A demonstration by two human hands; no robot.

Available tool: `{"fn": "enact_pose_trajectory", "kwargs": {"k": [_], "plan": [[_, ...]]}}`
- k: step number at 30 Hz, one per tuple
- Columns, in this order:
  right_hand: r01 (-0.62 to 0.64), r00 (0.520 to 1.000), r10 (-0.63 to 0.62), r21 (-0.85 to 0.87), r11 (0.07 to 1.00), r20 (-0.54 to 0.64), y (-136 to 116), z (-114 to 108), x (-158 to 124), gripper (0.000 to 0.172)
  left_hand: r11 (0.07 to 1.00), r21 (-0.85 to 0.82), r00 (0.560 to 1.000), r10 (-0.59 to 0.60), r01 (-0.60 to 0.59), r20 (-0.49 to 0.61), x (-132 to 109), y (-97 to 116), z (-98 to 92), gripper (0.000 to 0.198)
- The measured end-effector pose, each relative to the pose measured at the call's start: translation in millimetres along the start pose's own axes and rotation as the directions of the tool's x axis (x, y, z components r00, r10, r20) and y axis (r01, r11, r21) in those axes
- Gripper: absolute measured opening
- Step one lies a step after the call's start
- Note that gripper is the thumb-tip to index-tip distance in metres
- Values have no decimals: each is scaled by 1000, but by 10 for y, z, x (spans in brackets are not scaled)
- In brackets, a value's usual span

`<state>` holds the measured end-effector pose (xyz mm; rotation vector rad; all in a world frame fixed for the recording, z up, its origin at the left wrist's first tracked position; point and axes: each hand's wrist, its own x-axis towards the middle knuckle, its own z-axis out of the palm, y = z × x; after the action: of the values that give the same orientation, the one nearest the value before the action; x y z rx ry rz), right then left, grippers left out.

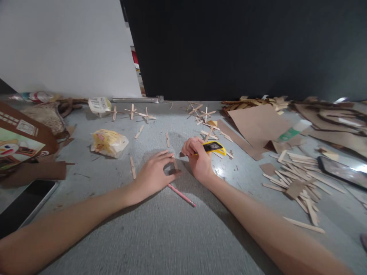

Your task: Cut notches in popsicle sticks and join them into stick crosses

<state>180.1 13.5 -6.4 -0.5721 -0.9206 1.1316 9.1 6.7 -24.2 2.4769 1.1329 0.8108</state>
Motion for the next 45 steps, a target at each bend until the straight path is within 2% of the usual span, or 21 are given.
{"fn": "enact_pose_trajectory", "kwargs": {"k": [7,13,20,26,29,34,36,38,40,43,45], "plan": [[-57,997,57,10,998,61,106,59,-125,52,998,55,1000,28,-28,6,40,-66,-23,22],[-66,995,79,-166,984,68,184,2,-174,53,998,54,999,37,-38,27,45,-66,-26,27],[-106,994,113,-281,954,11,178,-24,-217,53,998,45,998,31,-33,50,46,-62,-34,25],[-54,988,119,-494,868,101,110,-10,-292,47,999,39,995,34,-38,95,38,-47,-71,19],[-64,992,105,-446,893,67,133,14,-275,48,999,36,995,27,-31,92,42,-30,-73,16],[-121,992,115,-171,978,-42,162,37,-159,50,998,56,995,-11,6,94,52,-2,-59,15],[-113,994,108,-175,978,-34,116,14,-106,46,998,59,995,-15,9,100,55,0,-56,14],[-75,997,73,-313,947,-16,29,-35,-58,40,998,64,995,-26,19,99,58,-5,-51,17],[-59,998,60,-521,851,-16,-86,-97,-29,32,997,66,995,-43,37,91,62,-13,-44,20],[-160,976,218,-661,733,5,-240,-184,-63,26,998,52,995,-39,34,95,69,-23,-35,19],[-261,950,308,-662,703,-48,-286,-228,-140,25,999,36,994,-41,37,99,70,-24,-34,21]]}}
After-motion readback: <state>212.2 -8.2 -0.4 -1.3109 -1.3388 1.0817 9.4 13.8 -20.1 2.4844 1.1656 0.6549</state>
